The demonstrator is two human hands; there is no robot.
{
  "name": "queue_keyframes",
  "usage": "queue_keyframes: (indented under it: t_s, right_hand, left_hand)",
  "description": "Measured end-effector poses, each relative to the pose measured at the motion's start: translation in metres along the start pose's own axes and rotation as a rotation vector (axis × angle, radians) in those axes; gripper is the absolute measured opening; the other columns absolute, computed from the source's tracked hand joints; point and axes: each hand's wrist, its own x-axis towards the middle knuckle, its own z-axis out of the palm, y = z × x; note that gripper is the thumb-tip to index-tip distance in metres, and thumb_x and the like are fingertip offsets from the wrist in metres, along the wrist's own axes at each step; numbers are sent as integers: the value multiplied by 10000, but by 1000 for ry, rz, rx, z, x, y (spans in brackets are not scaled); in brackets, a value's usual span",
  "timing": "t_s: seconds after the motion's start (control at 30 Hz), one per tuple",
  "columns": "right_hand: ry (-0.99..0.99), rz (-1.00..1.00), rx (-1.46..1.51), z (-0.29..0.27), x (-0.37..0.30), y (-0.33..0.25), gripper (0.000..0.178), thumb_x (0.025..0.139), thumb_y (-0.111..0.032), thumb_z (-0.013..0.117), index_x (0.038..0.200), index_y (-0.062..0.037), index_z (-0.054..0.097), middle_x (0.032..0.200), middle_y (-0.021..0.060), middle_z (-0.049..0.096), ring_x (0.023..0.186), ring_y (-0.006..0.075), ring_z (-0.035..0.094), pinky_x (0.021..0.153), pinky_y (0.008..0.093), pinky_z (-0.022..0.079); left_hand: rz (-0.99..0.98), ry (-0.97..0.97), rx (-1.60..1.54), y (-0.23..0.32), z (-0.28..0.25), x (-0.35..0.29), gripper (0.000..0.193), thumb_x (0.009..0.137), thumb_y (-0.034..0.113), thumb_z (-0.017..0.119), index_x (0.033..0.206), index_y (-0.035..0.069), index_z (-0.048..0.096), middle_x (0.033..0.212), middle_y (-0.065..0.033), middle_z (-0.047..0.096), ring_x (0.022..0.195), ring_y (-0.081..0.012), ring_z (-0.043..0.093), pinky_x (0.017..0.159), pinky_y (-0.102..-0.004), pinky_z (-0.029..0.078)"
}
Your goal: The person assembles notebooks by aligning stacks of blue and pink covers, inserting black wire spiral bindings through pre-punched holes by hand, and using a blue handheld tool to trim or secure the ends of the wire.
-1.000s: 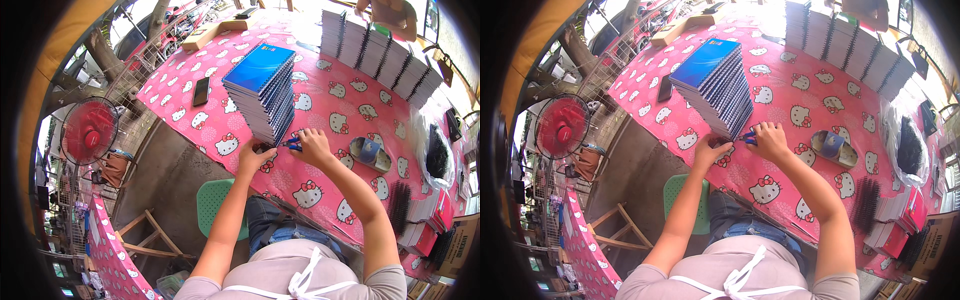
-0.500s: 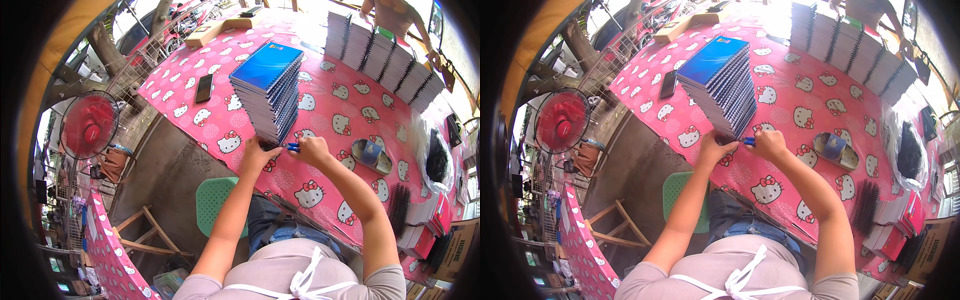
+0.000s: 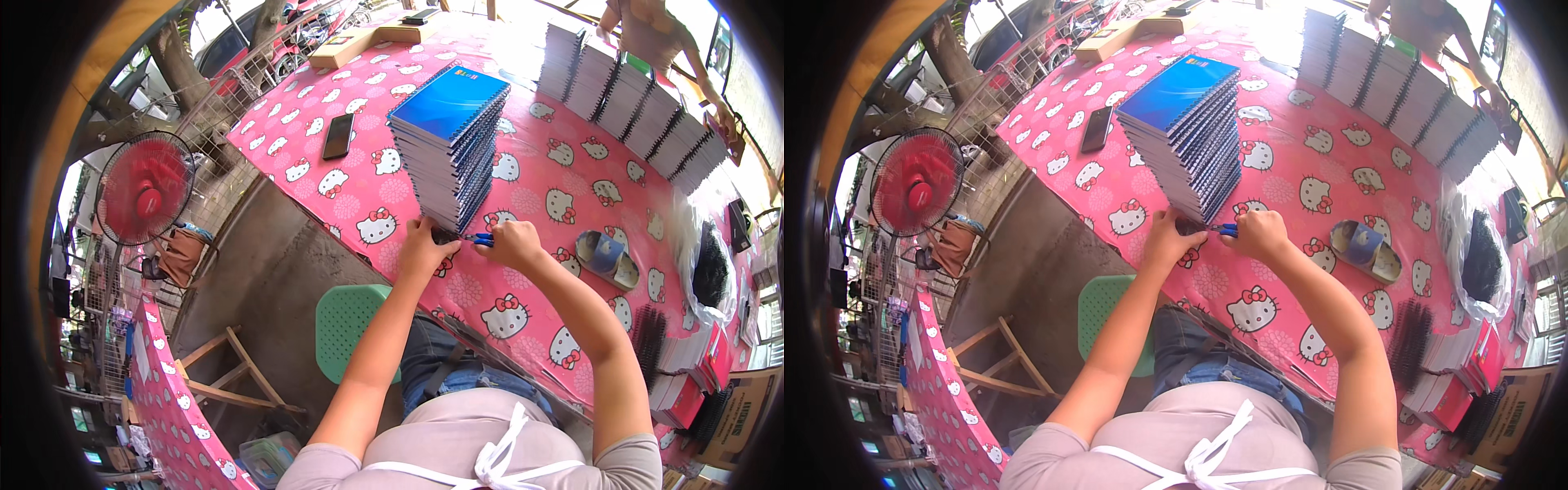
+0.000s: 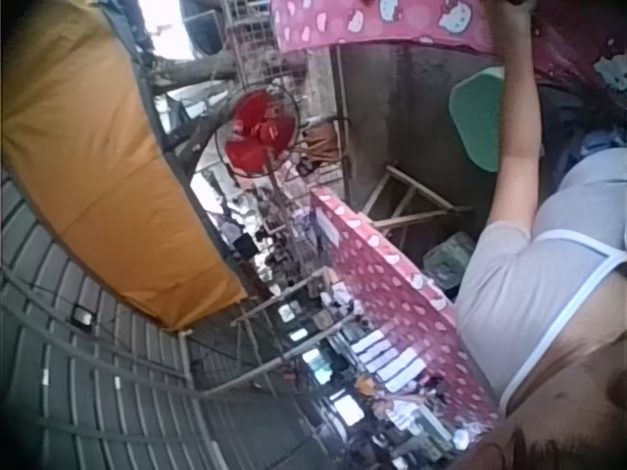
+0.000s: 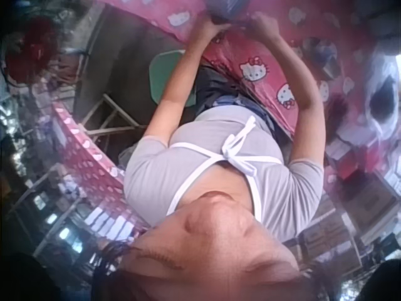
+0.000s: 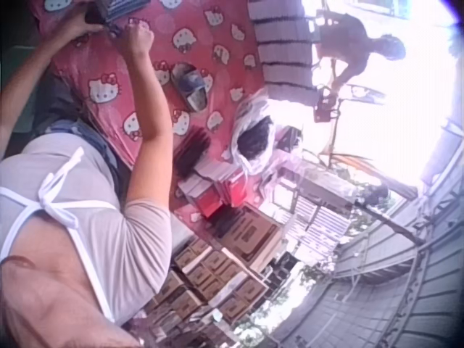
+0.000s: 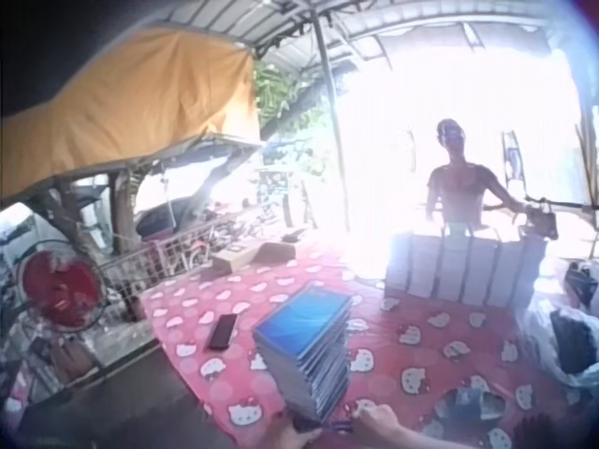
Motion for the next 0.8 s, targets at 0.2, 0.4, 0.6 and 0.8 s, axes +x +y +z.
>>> queue_keyframes:
  t_s: [0.2,0.4,0.6,0.8]
  right_hand:
    - [340,-83,-154,15,-9,18,476,746,-527,650,760,-52,688,718,83,657,682,237,665,612,374,508]
    - [265,-95,-77,16,4,5,441,742,-500,655,739,-60,688,680,72,653,663,222,668,571,360,512]
    - [-23,50,-29,-7,-27,6,456,748,-521,657,761,-67,691,713,89,655,695,260,664,611,383,520]
    - [477,145,169,55,-137,71,557,689,-415,753,1035,-4,606,997,151,610,985,330,569,905,426,413]
  left_hand:
    - [112,30,-41,-20,6,2,611,618,396,820,1104,123,570,1088,-129,559,949,-319,587,766,-444,513]
    - [130,173,176,1,9,-14,751,578,524,812,1157,114,564,1150,-123,554,998,-372,547,766,-496,491]
    - [235,354,353,-18,11,-20,848,589,639,751,1221,122,520,1270,-175,496,1079,-393,486,896,-617,371]
    - [284,157,402,3,28,-32,807,638,642,722,1204,105,516,1205,-165,487,1112,-358,463,981,-567,324]
